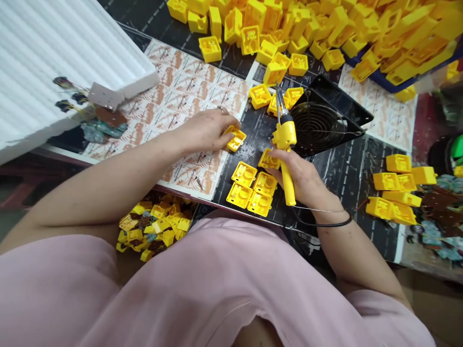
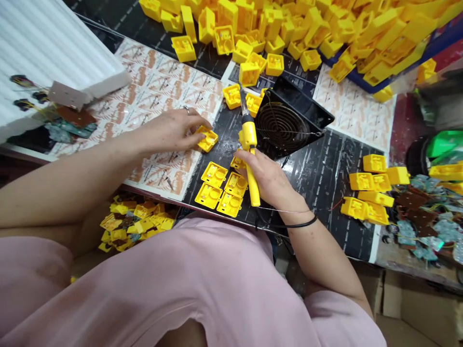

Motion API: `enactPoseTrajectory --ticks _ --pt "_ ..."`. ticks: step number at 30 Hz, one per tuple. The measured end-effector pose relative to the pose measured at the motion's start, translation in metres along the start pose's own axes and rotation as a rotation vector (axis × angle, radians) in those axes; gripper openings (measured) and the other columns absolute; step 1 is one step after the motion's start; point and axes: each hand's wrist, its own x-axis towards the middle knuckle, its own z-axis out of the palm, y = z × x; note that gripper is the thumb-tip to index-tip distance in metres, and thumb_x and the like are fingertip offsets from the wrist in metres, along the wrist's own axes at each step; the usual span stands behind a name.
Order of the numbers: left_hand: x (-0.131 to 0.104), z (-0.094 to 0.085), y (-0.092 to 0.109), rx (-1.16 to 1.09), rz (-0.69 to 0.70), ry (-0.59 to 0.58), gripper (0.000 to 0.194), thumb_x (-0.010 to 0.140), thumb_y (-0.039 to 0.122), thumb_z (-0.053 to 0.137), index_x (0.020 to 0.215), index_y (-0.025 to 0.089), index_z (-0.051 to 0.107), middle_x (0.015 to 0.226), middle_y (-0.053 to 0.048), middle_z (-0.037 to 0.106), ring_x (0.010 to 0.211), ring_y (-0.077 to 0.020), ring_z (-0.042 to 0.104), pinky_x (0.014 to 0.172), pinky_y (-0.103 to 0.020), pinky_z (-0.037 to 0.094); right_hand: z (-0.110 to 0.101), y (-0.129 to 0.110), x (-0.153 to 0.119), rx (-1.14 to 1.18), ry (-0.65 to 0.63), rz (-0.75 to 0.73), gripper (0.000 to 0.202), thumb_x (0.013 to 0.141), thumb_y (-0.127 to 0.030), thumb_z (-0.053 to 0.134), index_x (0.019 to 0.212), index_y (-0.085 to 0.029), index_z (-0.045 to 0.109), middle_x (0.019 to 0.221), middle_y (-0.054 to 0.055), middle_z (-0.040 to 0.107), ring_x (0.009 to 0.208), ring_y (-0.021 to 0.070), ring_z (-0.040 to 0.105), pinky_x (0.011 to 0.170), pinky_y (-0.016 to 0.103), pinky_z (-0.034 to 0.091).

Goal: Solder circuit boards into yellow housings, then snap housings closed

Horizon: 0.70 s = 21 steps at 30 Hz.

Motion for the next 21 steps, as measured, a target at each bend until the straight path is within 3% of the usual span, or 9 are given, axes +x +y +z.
enactPoseTrajectory --ticks 2,4,8,13,17,21 --pt "0.002 0.004 0.003 -0.136 -0.073 0.049 0.042 0.090 0.034 0.054 0.123 0.016 0.071 0.114 -0.014 0.074 0.114 -0.0349 0.070 0.104 -0.056 0.052 0.000 -0.001 -0.001 -0.008 0.005 0.008 0.034 0.102 -0.029 0.059 0.136 -0.028 0.054 0.122 0.008 0.073 0.109 0.0232 0.074 0.090 0.034 0.063" --pt "0.003 0.005 0.006 -0.439 -0.111 0.051 0.042 0.090 0.031 0.054 0.128 0.017 0.067 0.116 -0.013 0.075 0.111 -0.0317 0.071 0.098 -0.055 0.057 0.000 -0.002 -0.002 -0.031 0.031 -0.005 0.033 0.102 -0.029 0.060 0.135 -0.027 0.054 0.121 0.007 0.073 0.107 0.0228 0.075 0.086 0.033 0.063" --pt "-0.006 0.004 0.011 -1.156 -0.172 -0.109 0.044 0.090 0.024 0.052 0.133 0.017 0.058 0.131 -0.016 0.071 0.102 -0.0255 0.074 0.080 -0.044 0.063 0.003 -0.003 -0.003 -0.062 0.080 -0.050 0.029 0.102 -0.025 0.059 0.130 -0.024 0.054 0.112 0.008 0.074 0.096 0.0223 0.076 0.076 0.031 0.064" --pt "-0.019 0.004 0.017 -1.661 -0.306 -0.215 0.030 0.079 0.017 0.072 0.108 0.014 0.066 0.101 -0.012 0.078 0.069 -0.0133 0.070 0.057 -0.022 0.055 0.007 -0.002 -0.003 -0.054 0.065 -0.034 0.028 0.103 -0.025 0.058 0.131 -0.024 0.054 0.113 0.010 0.074 0.096 0.0241 0.077 0.078 0.033 0.065" --pt "-0.019 0.005 0.021 -1.783 -0.390 -0.204 0.032 0.070 0.009 0.076 0.100 0.014 0.068 0.094 -0.008 0.077 0.064 -0.0114 0.068 0.050 -0.017 0.050 0.008 0.000 -0.006 -0.034 0.048 -0.011 0.033 0.101 -0.020 0.058 0.133 -0.025 0.053 0.117 0.011 0.073 0.102 0.0254 0.076 0.083 0.036 0.065" --pt "-0.014 0.002 0.024 -1.627 -0.396 -0.165 0.034 0.068 0.013 0.076 0.101 0.016 0.066 0.092 -0.005 0.074 0.066 -0.0137 0.069 0.053 -0.021 0.050 0.008 0.001 -0.008 -0.043 0.058 -0.021 0.034 0.100 -0.018 0.059 0.133 -0.025 0.053 0.116 0.009 0.073 0.099 0.0241 0.076 0.080 0.034 0.064"
